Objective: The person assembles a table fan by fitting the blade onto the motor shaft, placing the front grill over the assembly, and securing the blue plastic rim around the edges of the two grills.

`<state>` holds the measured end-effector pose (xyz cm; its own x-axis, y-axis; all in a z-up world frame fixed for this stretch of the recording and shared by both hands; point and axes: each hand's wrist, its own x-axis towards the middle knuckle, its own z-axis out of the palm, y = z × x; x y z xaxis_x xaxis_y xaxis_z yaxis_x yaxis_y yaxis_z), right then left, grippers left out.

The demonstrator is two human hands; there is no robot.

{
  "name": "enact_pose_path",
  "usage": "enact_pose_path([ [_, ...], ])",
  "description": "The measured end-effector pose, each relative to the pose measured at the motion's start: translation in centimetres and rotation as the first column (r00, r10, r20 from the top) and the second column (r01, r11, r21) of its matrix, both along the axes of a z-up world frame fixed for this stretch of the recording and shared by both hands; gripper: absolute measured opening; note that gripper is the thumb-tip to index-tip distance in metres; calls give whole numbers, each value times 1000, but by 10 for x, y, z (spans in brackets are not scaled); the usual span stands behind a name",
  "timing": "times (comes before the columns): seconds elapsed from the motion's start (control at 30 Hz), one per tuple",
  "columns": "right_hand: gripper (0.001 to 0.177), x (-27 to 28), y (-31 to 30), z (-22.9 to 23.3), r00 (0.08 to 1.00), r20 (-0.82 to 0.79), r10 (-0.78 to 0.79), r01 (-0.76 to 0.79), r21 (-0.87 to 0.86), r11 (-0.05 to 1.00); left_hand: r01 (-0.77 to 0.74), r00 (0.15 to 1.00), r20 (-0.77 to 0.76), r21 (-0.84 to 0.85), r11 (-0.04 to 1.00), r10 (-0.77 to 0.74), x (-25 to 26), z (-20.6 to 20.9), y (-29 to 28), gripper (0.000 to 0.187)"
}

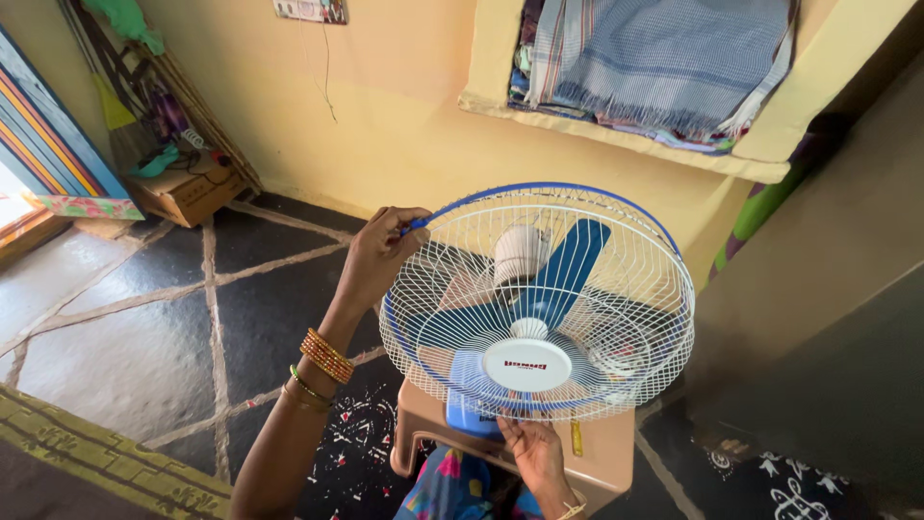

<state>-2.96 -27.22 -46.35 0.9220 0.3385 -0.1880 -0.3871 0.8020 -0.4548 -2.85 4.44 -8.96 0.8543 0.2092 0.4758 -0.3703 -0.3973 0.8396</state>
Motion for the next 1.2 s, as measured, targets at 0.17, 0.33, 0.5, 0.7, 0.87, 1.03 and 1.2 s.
enact_pose_path([
  [0.17, 40, -5, -1, 14, 1000, 3, -10, 10, -12, 1000, -31, 998, 60, -56, 998, 34, -5, -10, -9, 26],
  [0.33, 24, 3, -5, -9, 996, 86, 21, -29, 95, 995, -62, 996, 55, -78, 995, 66, -5, -16, -9, 25],
  [0.5, 28, 4, -10, -23, 997, 67, 43, -51, 136, 989, 28, 990, 141, -132, 991, -9, -2, -25, -9, 24],
  [0.7, 42, -9, -20, -24, 997, 37, 62, -68, 171, 983, -5, 997, 72, -159, 987, 17, -10, -24, -12, 24],
  [0.87, 43, -19, -26, -38, 995, 41, 91, -98, 207, 973, -47, 981, 184, -117, 992, 68, -19, -30, -27, 24],
  [1.03, 47, -30, -41, -44, 995, 20, 94, -96, 172, 980, -91, 950, 295, -41, 995, 99, -21, -35, -33, 23],
  [1.2, 52, -40, -56, -48, 994, 88, 70, -87, 212, 973, -76, 955, 275, -123, 990, 107, -21, -39, -36, 25],
])
